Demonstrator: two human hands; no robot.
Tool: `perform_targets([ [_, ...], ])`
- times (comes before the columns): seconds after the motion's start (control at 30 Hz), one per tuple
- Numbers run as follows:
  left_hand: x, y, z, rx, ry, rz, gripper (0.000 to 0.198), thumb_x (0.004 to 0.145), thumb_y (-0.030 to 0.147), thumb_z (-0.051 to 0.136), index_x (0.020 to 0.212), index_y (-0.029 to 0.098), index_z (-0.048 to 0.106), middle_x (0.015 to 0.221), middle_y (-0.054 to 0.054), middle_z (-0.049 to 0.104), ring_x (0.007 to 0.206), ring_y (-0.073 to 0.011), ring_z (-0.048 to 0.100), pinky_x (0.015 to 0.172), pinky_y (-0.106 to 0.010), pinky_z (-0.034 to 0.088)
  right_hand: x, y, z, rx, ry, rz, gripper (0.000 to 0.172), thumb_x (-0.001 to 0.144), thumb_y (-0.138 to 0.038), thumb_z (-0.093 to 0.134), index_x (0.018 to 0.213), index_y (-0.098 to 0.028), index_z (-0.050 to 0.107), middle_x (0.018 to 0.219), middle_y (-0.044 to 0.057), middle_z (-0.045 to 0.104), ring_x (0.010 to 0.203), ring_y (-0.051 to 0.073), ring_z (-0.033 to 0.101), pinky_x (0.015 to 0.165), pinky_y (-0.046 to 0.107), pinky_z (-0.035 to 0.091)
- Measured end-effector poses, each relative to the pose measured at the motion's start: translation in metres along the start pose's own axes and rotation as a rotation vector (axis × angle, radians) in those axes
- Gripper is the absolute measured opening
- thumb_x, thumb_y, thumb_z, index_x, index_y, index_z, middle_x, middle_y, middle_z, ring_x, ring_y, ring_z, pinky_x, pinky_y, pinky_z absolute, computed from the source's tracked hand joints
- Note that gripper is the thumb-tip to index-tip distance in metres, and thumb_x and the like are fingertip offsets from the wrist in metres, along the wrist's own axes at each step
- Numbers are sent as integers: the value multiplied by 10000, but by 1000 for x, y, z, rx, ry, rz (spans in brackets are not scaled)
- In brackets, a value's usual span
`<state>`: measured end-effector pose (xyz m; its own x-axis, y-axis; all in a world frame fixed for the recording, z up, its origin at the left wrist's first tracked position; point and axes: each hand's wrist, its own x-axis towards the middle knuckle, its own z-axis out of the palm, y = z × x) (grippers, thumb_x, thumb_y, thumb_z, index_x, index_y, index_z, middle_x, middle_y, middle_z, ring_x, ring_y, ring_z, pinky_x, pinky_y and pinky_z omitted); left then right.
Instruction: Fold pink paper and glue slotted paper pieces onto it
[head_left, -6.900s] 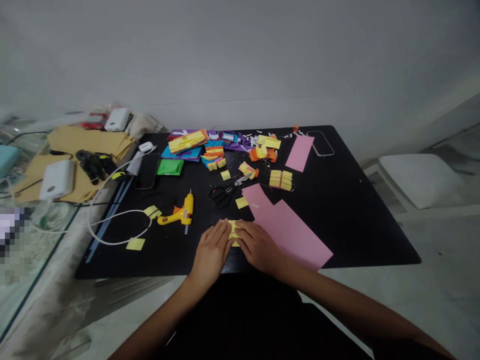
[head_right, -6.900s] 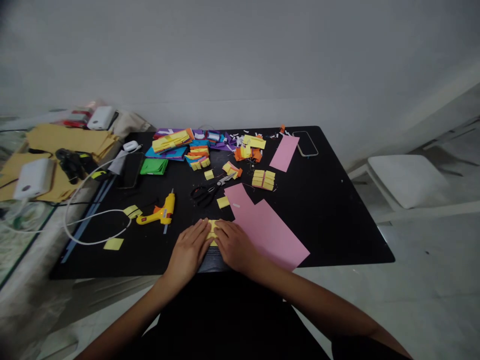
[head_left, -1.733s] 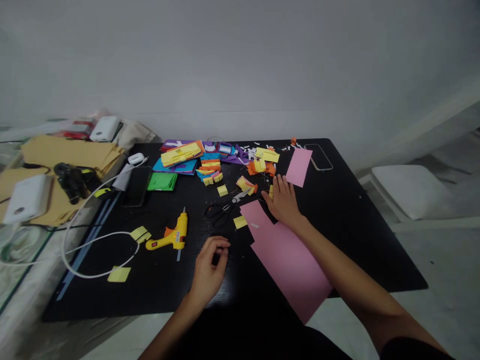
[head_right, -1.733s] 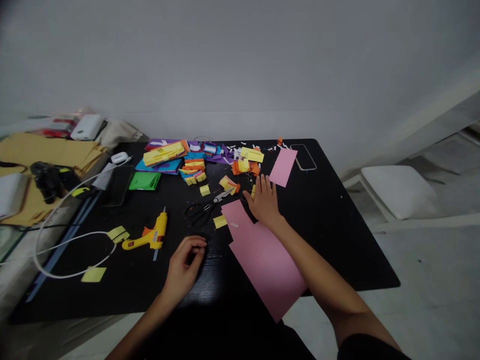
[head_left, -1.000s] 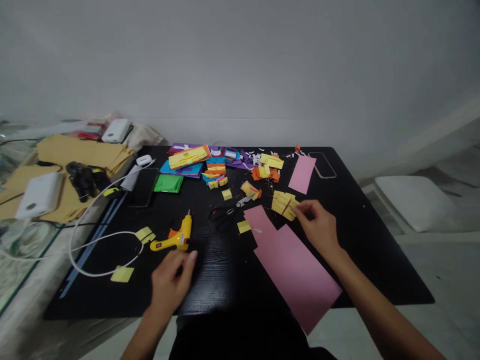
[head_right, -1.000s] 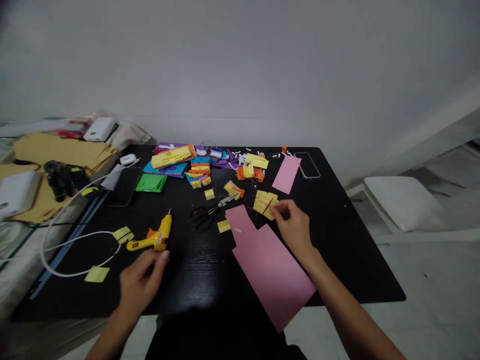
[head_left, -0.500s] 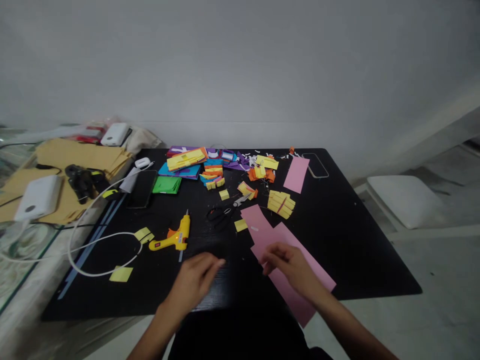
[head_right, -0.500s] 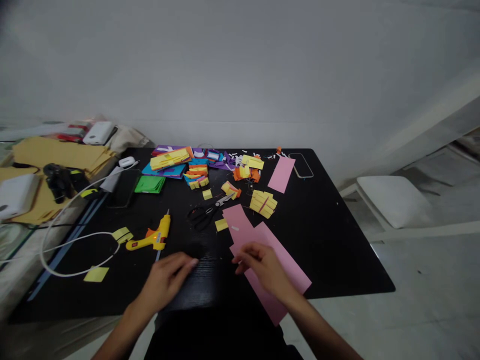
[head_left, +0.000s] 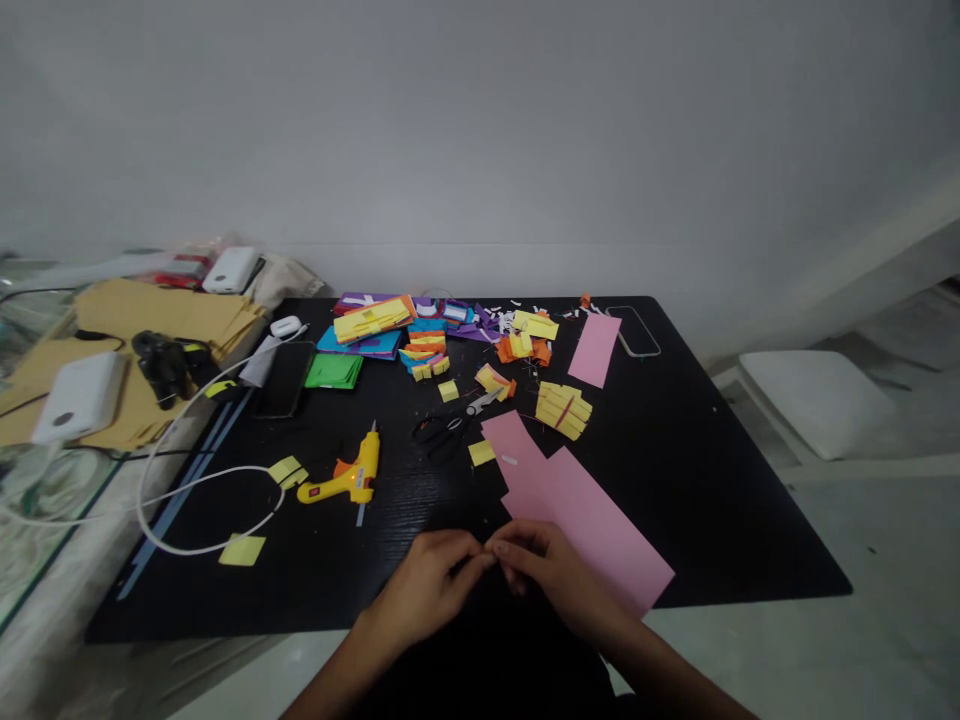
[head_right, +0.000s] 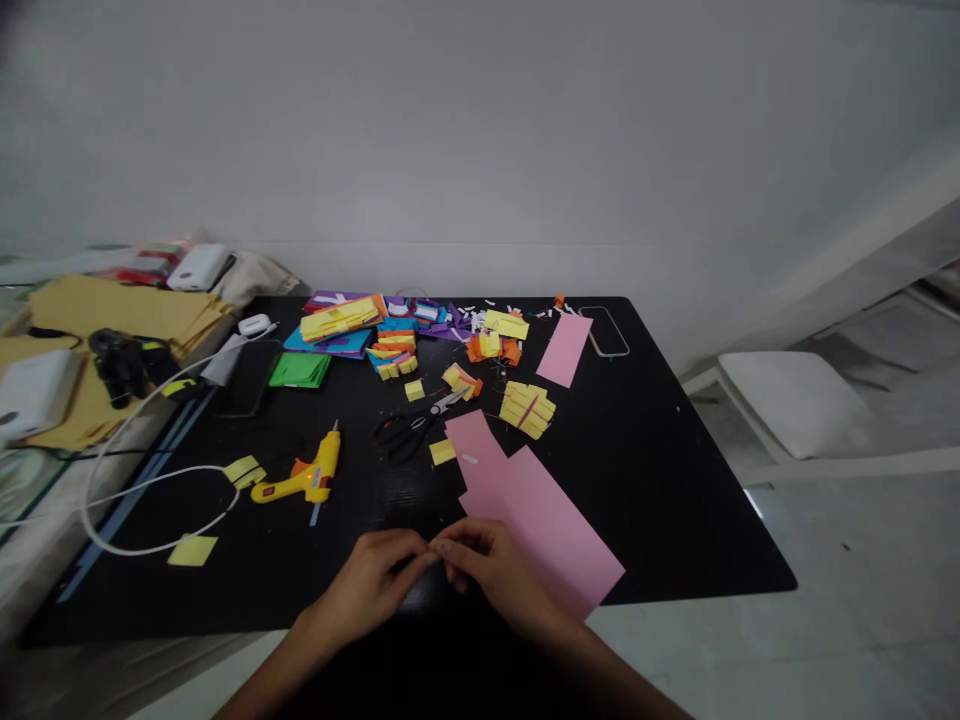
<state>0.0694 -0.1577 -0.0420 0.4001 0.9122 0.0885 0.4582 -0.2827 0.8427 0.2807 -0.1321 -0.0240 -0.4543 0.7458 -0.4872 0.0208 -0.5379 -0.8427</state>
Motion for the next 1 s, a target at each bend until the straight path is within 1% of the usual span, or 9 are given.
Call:
perform_targets([
  [0.03, 0, 2, -1, 5, 1, 4, 301, 1101, 298, 556, 889, 232, 759, 773, -16, 760, 702, -157, 731, 692, -245, 565, 1, 0, 0, 10, 4, 2, 348, 849, -534, 845, 863, -190, 796, 671, -34, 598, 595, 120, 493, 622, 292, 363],
  [0.13, 3, 5, -5, -31, -3, 18, 229, 1101, 261, 542, 1032, 242, 759, 924, -29, 802, 843, -164, 769, 799, -256, 589, 3, -1, -1, 28, 15, 10, 341, 837, -522, 855, 861, -185, 807, 676, -31, 607, 603, 120, 504, 630, 290, 362],
  [0.2, 5, 6, -8, -48, -6, 26, 211, 1096, 243, 544, 1081, 248, 755, 980, -35, 810, 898, -169, 778, 835, -265, 599, 4, 0, -3, 46, 18, 26, 346, 819, -519, 873, 841, -181, 805, 664, -33, 604, 596, 118, 499, 626, 289, 356],
  [0.27, 7, 4, -10, -47, -18, 29, 218, 1094, 233, 541, 1077, 249, 758, 964, -36, 807, 887, -172, 776, 822, -271, 603, 5, 0, -4, 66, 15, 43, 346, 809, -516, 884, 819, -179, 804, 661, -32, 607, 593, 118, 496, 624, 290, 351],
  [0.43, 9, -1, -12, -53, -41, 29, 232, 1090, 223, 547, 1096, 256, 777, 959, -50, 812, 878, -186, 782, 818, -291, 624, 7, 1, -6, 98, 1, 83, 323, 820, -501, 878, 852, -183, 836, 676, -24, 632, 604, 122, 504, 648, 300, 366],
  [0.53, 11, -2, -12, -54, -61, 23, 232, 1087, 218, 555, 1100, 266, 782, 960, -43, 814, 873, -185, 785, 816, -290, 630, 9, 2, -9, 98, -7, 88, 333, 821, -511, 875, 810, -182, 829, 672, -18, 642, 604, 124, 510, 651, 304, 363],
  [0.63, 12, -4, -14, -44, -95, 21, 225, 1085, 212, 557, 1088, 262, 777, 957, -35, 810, 866, -180, 783, 814, -281, 627, 10, 3, -11, 114, 0, 98, 345, 802, -526, 887, 798, -187, 825, 674, -17, 652, 606, 126, 519, 658, 308, 365],
  [0.77, 14, -7, -15, -13, -137, 26, 235, 1095, 213, 540, 1092, 258, 771, 977, -34, 807, 882, -178, 783, 826, -276, 617, 10, 2, -12, 135, 2, 113, 309, 792, -490, 895, 815, -187, 837, 679, -14, 670, 617, 132, 539, 683, 313, 385],
  [1.0, 12, -4, -15, 1, -154, 24, 233, 1090, 185, 521, 1048, 244, 742, 932, -23, 774, 832, -165, 759, 784, -267, 597, 7, 7, -12, 154, -8, 111, 293, 816, -469, 889, 805, -180, 839, 677, -11, 674, 615, 127, 534, 673, 309, 379],
])
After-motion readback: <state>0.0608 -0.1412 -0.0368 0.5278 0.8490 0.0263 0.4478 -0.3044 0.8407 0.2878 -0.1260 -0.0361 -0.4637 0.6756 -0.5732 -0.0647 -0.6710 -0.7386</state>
